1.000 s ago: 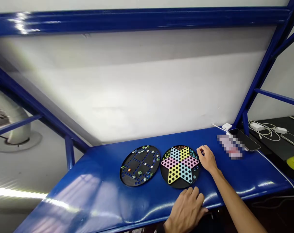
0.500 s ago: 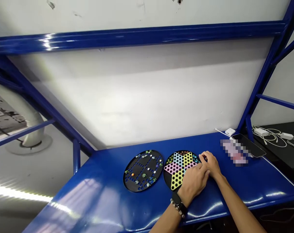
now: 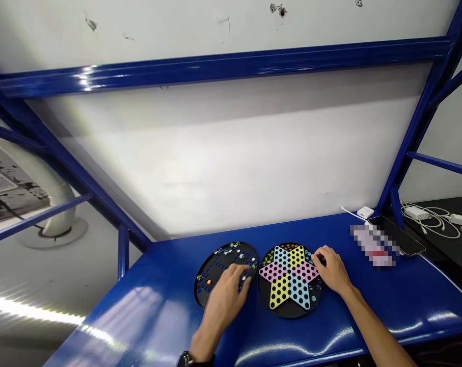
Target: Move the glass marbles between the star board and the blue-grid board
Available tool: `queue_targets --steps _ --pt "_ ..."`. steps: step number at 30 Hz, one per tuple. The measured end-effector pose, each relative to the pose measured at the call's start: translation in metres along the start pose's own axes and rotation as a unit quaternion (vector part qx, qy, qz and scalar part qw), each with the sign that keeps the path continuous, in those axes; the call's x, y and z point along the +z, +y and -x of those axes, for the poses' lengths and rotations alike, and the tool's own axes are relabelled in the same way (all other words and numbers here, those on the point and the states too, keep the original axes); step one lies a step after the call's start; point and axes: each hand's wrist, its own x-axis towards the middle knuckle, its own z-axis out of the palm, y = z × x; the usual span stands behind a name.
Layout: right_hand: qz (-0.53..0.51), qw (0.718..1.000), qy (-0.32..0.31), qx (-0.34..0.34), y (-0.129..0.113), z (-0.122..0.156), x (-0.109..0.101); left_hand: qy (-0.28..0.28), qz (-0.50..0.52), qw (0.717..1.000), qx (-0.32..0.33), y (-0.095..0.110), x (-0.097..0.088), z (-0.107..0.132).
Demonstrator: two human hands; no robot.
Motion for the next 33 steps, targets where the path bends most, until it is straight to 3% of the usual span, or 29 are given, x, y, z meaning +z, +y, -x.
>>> queue_targets --steps 2,5,12,16,22,28,33 --pt "0.001 1.0 -0.01 -0.003 -0.004 0.002 0.0 -0.076 -0.011 0.997 -0.025 -0.031 -0.012 0.007" --pt "0.003 1.0 -0.019 -0.001 -0.008 0.004 -0.001 -0.14 -0.011 0.99 -0.033 -0.047 -0.017 0.014" --pt "0.014 1.0 -0.014 -0.008 -0.002 0.003 0.001 -0.184 -0.096 0.977 -0.039 -0.021 -0.017 -0.004" --pt "0.003 1.0 -0.015 -0.014 -0.002 0.002 0.0 -0.222 -0.144 0.963 -0.059 -0.017 -0.024 -0.017" --pt "-0.004 1.0 -0.014 -0.008 -0.007 0.002 -0.002 -0.199 -0.145 0.969 -0.036 -0.026 -0.024 -0.028" --pt "-0.008 1.0 -0.015 -0.004 -0.006 0.002 -0.001 -0.203 -0.16 0.964 -0.052 -0.021 -0.014 -0.031" --pt "-0.006 1.0 -0.018 -0.003 -0.008 0.002 -0.001 -0.176 -0.112 0.977 -0.045 -0.016 -0.026 -0.027"
